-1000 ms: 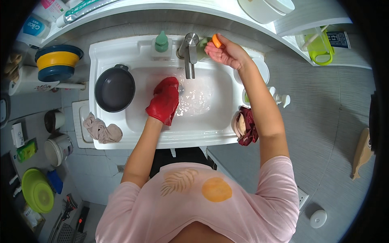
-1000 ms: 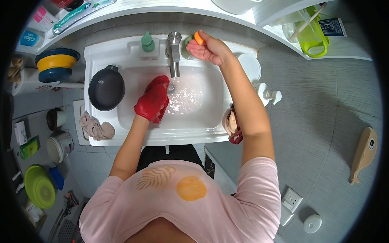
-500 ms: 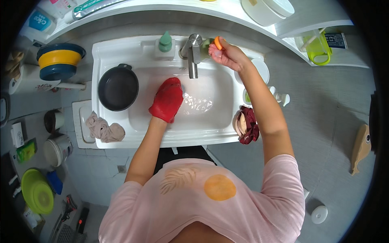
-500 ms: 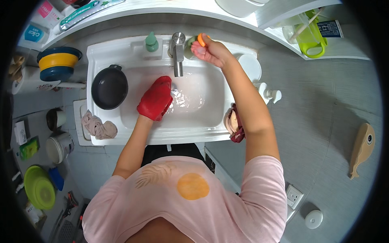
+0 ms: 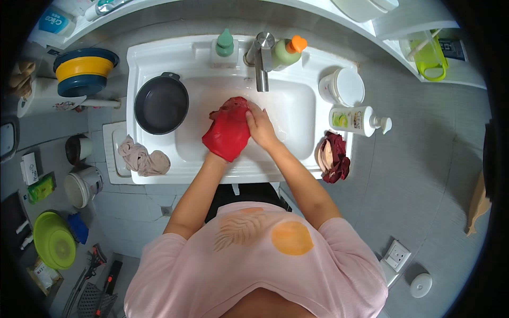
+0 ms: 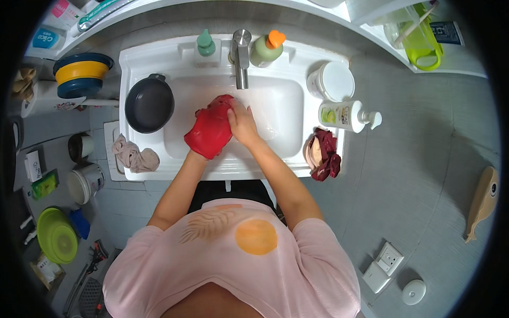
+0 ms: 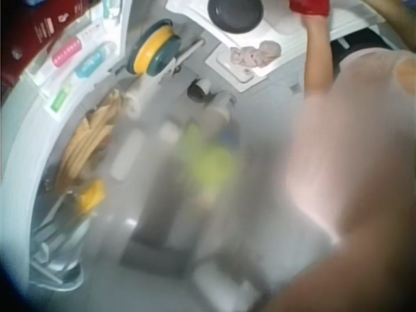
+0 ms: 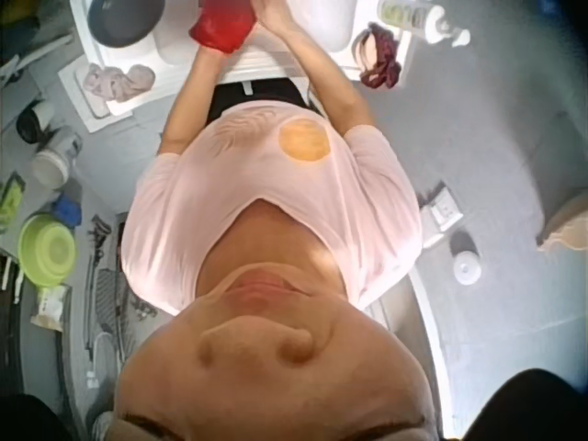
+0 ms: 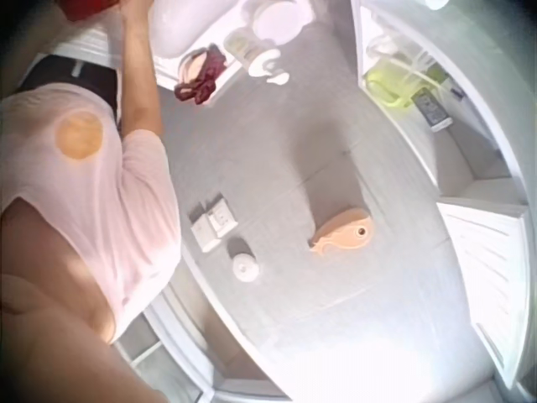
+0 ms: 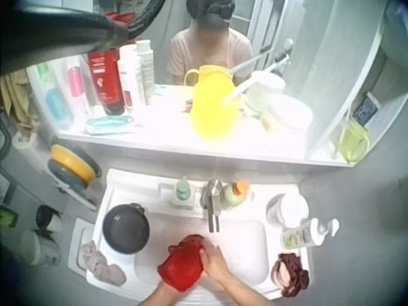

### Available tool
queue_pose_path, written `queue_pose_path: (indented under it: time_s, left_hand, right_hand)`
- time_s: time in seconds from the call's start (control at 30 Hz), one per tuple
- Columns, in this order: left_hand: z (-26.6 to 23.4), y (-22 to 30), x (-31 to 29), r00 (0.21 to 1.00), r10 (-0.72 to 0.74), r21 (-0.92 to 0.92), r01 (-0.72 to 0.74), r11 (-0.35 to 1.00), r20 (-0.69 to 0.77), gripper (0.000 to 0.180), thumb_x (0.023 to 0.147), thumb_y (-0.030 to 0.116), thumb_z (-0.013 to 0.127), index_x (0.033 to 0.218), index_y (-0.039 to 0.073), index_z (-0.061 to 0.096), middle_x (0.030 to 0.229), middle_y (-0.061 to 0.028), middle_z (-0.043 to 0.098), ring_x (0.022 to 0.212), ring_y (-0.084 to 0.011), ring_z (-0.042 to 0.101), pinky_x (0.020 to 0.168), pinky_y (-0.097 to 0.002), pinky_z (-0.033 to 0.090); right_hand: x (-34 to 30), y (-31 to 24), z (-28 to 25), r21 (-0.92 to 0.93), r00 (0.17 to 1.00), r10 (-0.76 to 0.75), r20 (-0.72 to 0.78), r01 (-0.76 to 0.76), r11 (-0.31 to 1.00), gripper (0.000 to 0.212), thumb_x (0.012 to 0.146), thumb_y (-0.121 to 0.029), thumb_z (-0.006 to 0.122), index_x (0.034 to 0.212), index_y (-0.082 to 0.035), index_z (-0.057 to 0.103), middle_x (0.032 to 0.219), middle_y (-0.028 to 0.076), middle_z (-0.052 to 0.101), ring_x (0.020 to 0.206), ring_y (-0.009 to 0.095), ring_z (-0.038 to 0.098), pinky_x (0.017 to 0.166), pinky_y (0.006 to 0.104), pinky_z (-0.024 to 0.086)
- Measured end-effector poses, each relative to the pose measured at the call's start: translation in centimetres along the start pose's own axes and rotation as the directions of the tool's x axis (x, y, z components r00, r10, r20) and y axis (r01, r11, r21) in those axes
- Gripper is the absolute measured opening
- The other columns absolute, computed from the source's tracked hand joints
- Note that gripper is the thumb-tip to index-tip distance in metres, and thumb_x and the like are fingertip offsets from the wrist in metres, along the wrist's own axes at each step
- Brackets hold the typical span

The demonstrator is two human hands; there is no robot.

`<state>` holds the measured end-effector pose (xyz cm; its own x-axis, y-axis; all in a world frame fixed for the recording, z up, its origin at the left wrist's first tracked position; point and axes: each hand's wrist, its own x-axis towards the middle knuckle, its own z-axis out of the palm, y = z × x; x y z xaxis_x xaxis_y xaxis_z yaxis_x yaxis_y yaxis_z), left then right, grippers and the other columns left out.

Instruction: The person hand-washes a maroon patterned cloth, a red cloth, and a grey cloth in a white sink. They use a wooden brush and liquid soap, scrubbing and rinsing each item under running water before wringing them out.

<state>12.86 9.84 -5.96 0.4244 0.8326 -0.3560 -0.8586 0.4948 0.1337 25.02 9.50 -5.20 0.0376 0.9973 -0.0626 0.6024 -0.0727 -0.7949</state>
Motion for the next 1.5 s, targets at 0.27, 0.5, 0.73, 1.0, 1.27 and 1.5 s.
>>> queue_pose_path:
  time_s: [0.27, 0.5, 0.73, 1.0, 1.27, 1.5]
  left_hand:
    - [-1.7, -1.0, 0.5, 0.969, -0.074, -0.148, 0.111, 0.983, 0.235, 0.039, 0.093, 0.035, 0.035, 0.120, 0.009, 0.044, 0.121, -0.0055, 0.047, 0.115, -0.0210, 0.042, 0.101, -0.0325, 0.029]
    - [-5.7, -0.2, -0.5, 0.990, 0.033, -0.038, -0.028, 0.999, 0.136, 0.042, 0.089, 0.028, 0.043, 0.128, 0.012, 0.039, 0.132, -0.0048, 0.040, 0.121, -0.0158, 0.038, 0.105, -0.0327, 0.025]
    - [-1.0, -0.5, 0.2, 0.890, 0.026, -0.114, 0.029, 0.993, 0.455, 0.045, 0.090, 0.029, 0.038, 0.130, 0.009, 0.034, 0.132, -0.0082, 0.039, 0.122, -0.0187, 0.037, 0.105, -0.0358, 0.024]
    - [-0.1, -0.6, 0.3, 0.949, -0.315, -0.908, -0.160, -0.386, -0.033, 0.031, 0.089, 0.022, 0.041, 0.116, 0.008, 0.045, 0.114, -0.0109, 0.051, 0.108, -0.0221, 0.046, 0.091, -0.0357, 0.037]
    - [4.8, 3.2, 0.5, 0.836, -0.528, 0.945, -0.277, -0.173, 0.148, 0.027, 0.078, 0.007, 0.049, 0.104, 0.012, 0.056, 0.098, -0.0020, 0.058, 0.091, -0.0149, 0.054, 0.076, -0.0281, 0.043]
    - [0.5, 3.1, 2.7, 0.545, -0.834, 0.966, -0.250, -0.065, 0.085, 0.037, 0.076, 0.008, 0.061, 0.112, 0.008, 0.054, 0.112, -0.0052, 0.056, 0.100, -0.0159, 0.053, 0.088, -0.0282, 0.042]
  right_hand:
    - [0.4, -1.3, 2.2, 0.168, 0.996, 0.073, -0.054, -0.063, 0.984, 0.046, 0.091, -0.027, 0.036, 0.120, 0.008, 0.044, 0.126, 0.029, 0.040, 0.123, 0.040, 0.032, 0.103, 0.0488, 0.021]
    - [1.0, -2.9, 2.0, -0.074, 0.988, -0.134, 0.082, 0.140, 0.987, 0.036, 0.086, -0.024, 0.044, 0.107, 0.003, 0.053, 0.113, 0.023, 0.052, 0.109, 0.039, 0.046, 0.099, 0.0426, 0.030]
    - [-0.3, -3.2, 2.8, -0.146, 0.978, -0.184, -0.099, 0.168, 0.975, 0.035, 0.085, -0.029, 0.043, 0.098, -0.001, 0.058, 0.112, 0.017, 0.054, 0.106, 0.035, 0.049, 0.092, 0.0477, 0.034]
    - [2.1, 0.3, 1.4, 0.089, 0.972, 0.236, -0.014, -0.234, 0.968, 0.033, 0.082, -0.024, 0.049, 0.104, 0.000, 0.058, 0.110, 0.019, 0.056, 0.106, 0.032, 0.050, 0.093, 0.0504, 0.033]
    - [-0.4, -6.5, -7.8, 0.254, 0.935, -0.208, 0.286, 0.136, 0.958, 0.048, 0.071, 0.001, 0.054, 0.118, -0.003, 0.047, 0.119, 0.018, 0.048, 0.108, 0.032, 0.049, 0.091, 0.0379, 0.042]
    - [0.4, -9.1, -7.7, -0.022, 0.759, -0.415, 0.502, 0.491, 0.871, 0.051, 0.067, -0.012, 0.065, 0.115, -0.007, 0.048, 0.109, 0.015, 0.051, 0.099, 0.032, 0.051, 0.084, 0.0391, 0.044]
